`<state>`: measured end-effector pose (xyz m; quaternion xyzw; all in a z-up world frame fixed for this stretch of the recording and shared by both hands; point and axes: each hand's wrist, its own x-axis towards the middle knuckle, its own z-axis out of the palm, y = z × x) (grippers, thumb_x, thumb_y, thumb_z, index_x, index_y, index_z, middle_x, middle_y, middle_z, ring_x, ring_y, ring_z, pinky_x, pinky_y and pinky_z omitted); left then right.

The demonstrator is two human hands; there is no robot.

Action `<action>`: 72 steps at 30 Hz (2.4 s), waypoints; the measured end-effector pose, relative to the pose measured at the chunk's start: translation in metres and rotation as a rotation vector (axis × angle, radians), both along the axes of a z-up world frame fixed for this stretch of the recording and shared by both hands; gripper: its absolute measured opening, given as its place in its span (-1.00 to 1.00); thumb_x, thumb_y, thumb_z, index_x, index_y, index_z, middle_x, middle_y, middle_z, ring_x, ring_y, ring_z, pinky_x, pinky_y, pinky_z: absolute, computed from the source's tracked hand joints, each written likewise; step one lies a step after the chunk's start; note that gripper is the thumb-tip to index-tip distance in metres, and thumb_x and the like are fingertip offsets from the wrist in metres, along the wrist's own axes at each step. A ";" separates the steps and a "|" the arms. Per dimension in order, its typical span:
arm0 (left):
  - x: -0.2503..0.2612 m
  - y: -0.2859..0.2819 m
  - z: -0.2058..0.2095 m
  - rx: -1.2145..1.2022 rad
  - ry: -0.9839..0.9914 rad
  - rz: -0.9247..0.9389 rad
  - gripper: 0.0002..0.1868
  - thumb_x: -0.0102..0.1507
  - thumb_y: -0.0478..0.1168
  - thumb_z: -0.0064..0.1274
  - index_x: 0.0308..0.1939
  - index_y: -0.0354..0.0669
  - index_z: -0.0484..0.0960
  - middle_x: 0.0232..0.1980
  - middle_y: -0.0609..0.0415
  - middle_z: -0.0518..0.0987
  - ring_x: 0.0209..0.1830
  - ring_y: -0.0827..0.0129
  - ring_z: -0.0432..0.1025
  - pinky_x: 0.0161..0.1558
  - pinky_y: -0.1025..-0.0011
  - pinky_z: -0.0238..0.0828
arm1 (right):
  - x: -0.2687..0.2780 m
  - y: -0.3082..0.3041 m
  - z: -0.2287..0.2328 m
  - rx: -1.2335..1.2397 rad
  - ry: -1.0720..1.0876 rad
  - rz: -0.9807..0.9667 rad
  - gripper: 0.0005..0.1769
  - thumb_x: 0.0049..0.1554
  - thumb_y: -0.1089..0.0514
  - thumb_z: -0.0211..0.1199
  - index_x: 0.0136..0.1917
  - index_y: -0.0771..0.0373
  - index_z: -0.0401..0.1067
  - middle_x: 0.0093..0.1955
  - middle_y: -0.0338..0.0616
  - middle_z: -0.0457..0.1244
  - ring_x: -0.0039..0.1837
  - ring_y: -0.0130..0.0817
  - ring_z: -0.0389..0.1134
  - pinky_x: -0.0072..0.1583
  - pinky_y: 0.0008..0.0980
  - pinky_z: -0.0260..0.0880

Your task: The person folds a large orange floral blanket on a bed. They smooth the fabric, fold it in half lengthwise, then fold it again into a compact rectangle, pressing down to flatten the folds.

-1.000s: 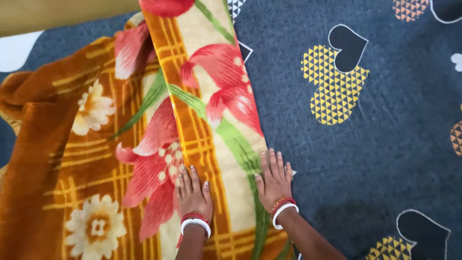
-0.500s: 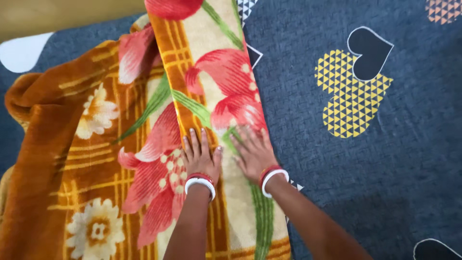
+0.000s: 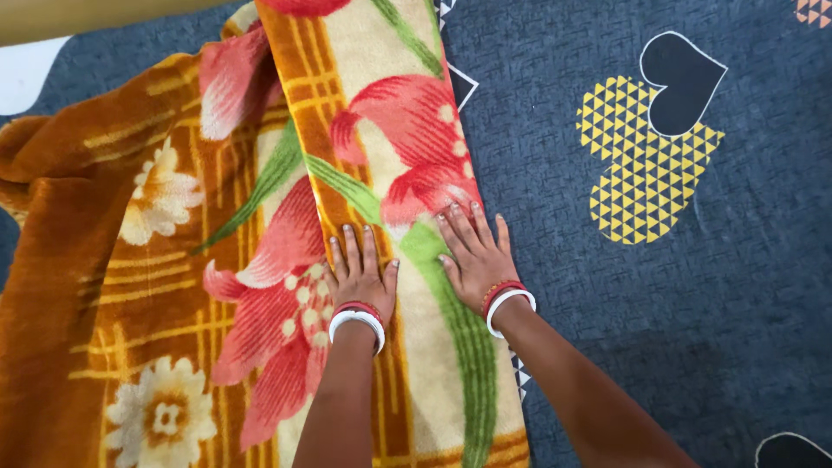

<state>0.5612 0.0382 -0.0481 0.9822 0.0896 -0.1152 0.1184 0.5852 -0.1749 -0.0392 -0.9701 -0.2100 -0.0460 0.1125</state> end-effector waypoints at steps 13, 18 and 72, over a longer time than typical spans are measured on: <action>0.013 0.013 0.001 -0.110 0.195 0.002 -0.18 0.39 0.26 -0.44 0.63 0.24 -0.37 0.70 0.14 -0.51 0.69 0.10 -0.58 0.55 -0.08 -0.52 | -0.008 0.009 0.016 -0.028 0.030 0.143 -0.27 0.25 -0.15 -0.07 0.63 0.04 0.00 0.69 0.01 -0.19 0.68 0.04 -0.29 0.54 0.21 -0.40; 0.016 0.023 -0.008 -0.176 0.210 0.003 -0.21 0.39 0.25 -0.49 0.63 0.30 -0.38 0.71 0.18 -0.51 0.69 0.12 -0.58 0.55 -0.08 -0.50 | -0.053 0.028 0.021 -0.038 0.194 0.368 -0.28 0.23 -0.20 -0.06 0.59 -0.01 0.05 0.66 0.02 -0.15 0.66 0.08 -0.28 0.53 0.21 -0.45; 0.096 0.033 0.006 -0.062 -0.313 -0.306 -0.27 0.38 0.20 -0.32 0.60 0.14 -0.01 0.68 0.12 -0.14 0.67 0.20 -0.31 0.51 -0.15 -0.56 | 0.095 0.067 0.020 -0.052 -0.047 -0.161 -0.20 0.24 -0.21 0.00 0.65 0.07 -0.02 0.71 0.04 -0.21 0.71 0.08 -0.33 0.58 0.21 -0.37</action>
